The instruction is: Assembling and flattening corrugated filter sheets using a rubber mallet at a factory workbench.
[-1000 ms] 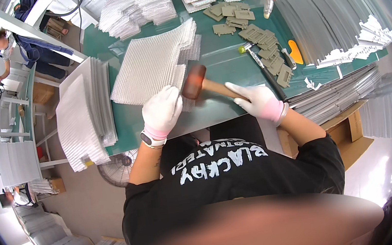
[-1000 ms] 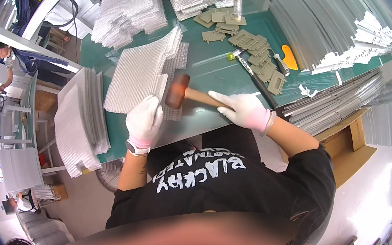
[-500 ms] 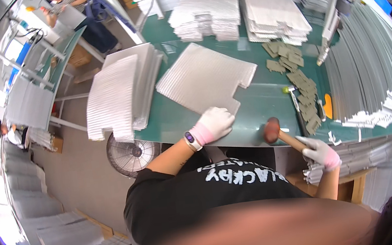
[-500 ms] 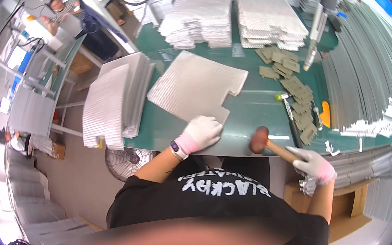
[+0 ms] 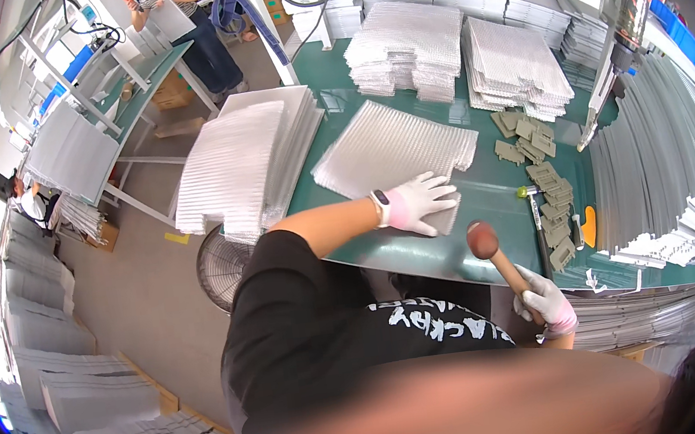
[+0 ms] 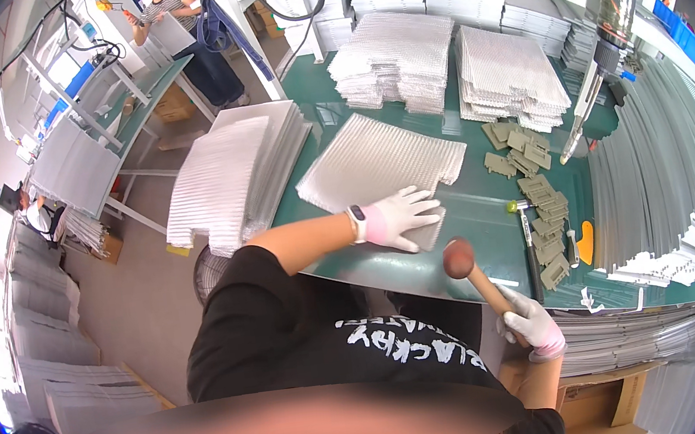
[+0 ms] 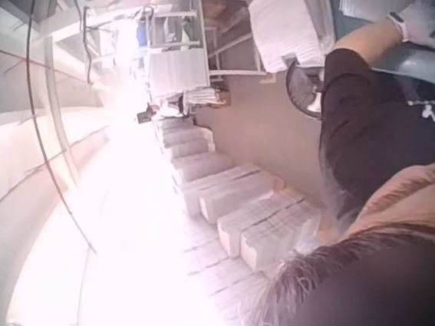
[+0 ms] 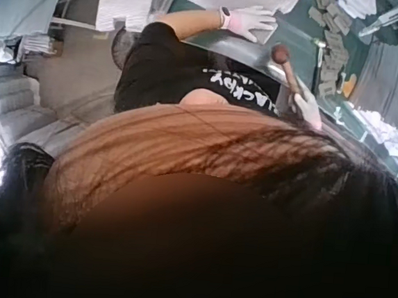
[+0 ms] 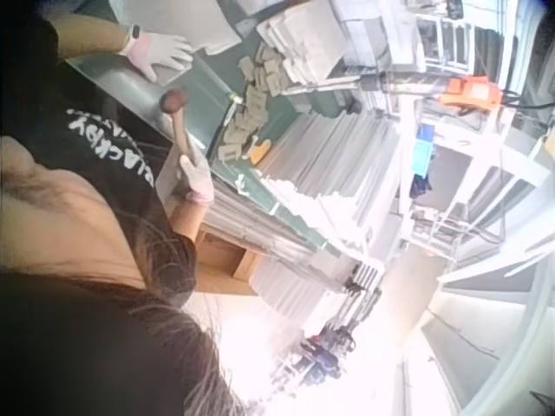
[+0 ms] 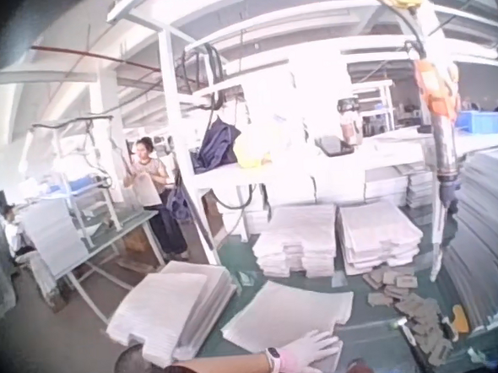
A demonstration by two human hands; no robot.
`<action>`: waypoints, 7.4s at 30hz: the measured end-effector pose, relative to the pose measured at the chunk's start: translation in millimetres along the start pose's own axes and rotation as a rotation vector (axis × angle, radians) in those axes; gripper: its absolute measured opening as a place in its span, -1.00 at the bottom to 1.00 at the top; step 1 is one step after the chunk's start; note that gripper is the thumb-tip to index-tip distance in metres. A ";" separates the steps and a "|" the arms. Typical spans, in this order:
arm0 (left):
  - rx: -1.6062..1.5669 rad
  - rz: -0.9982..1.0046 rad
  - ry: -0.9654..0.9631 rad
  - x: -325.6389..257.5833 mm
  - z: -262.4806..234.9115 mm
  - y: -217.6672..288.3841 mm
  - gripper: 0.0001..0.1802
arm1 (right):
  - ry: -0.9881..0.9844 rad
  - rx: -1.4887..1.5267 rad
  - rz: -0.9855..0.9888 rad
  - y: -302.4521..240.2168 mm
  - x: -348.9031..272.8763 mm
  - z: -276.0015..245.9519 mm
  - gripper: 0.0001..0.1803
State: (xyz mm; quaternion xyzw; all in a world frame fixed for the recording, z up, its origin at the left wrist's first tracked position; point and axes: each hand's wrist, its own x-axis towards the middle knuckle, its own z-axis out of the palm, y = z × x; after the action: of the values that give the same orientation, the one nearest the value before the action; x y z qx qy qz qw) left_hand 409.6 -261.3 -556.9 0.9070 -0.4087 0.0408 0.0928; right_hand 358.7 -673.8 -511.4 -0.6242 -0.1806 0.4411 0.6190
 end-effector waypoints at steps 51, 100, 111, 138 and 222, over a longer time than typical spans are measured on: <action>-0.234 -0.812 0.608 -171.5 -14.0 119.1 -0.62 | 0.806 -0.768 -0.103 15.8 73.6 22.2 -0.38; 0.084 -0.393 0.165 -0.4 23.6 -22.2 -0.48 | 0.345 -1.375 -0.151 -8.2 82.5 41.2 -0.32; 0.066 -0.394 0.183 -0.1 27.8 -23.1 -0.48 | 0.350 -1.323 -0.117 10.9 77.4 89.3 -0.33; 0.087 -0.424 0.208 0.1 29.5 -24.6 -0.48 | 0.527 -1.005 -0.579 41.1 70.3 134.4 -0.26; -0.039 -0.231 0.191 42.0 39.6 -28.7 -0.57 | 0.844 -0.734 -0.327 5.2 44.8 65.5 -0.35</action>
State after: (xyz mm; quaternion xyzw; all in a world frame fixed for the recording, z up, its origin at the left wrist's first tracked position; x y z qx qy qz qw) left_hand 458.9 -281.5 -593.3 0.9379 -0.2919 0.1080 0.1530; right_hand 330.8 -599.9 -520.7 -0.8837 -0.1534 -0.0386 0.4405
